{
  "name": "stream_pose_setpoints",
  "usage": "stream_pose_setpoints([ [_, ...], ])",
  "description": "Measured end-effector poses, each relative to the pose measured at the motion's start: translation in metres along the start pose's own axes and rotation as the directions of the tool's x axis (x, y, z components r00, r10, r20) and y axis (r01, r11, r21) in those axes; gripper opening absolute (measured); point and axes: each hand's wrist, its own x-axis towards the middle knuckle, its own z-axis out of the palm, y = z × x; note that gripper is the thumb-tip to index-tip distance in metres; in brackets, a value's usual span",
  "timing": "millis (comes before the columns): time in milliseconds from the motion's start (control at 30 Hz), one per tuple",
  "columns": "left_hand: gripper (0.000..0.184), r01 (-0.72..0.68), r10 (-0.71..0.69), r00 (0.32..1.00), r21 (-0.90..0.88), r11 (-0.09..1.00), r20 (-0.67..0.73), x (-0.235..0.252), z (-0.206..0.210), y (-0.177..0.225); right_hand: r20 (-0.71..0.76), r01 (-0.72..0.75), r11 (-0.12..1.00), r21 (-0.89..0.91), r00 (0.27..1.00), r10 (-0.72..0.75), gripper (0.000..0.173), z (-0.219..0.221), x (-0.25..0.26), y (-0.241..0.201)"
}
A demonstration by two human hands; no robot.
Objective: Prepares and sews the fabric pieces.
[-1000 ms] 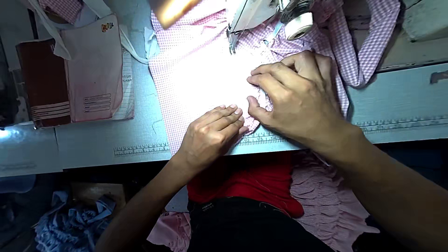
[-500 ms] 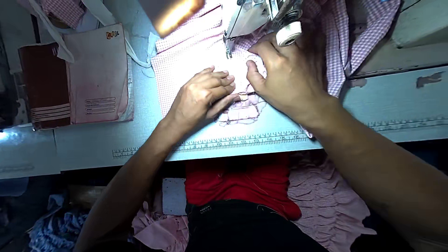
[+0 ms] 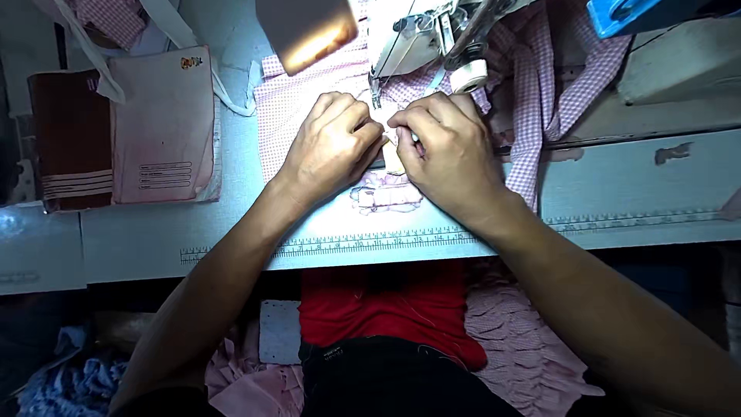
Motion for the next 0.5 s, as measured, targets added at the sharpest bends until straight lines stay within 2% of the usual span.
stream_pose_setpoints([
  [67, 0.024, 0.009, -0.009, 1.000, 0.009, 1.000, -0.008, 0.001, 0.000, 0.002, 0.005, 0.012, 1.000, 0.010, 1.000, -0.012, 0.026, -0.002, 0.000, 0.004],
  [267, 0.025, 0.116, -0.109, 0.993, -0.183, 0.976, 0.050, -0.003, -0.002, 0.002, -0.030, 0.016, 1.000, 0.004, 0.999, -0.016, 0.026, 0.003, -0.002, 0.007],
  [333, 0.032, 0.169, -0.158, 0.985, -0.176, 0.970, 0.076, 0.000, -0.004, 0.003, -0.031, 0.018, 1.000, 0.007, 0.999, -0.017, 0.025, 0.003, -0.002, 0.007],
  [500, 0.040, 0.235, -0.232, 0.972, -0.123, 0.964, 0.034, 0.012, 0.001, 0.002, -0.031, 0.029, 0.999, 0.036, 0.999, -0.028, 0.027, 0.002, -0.003, 0.008],
])
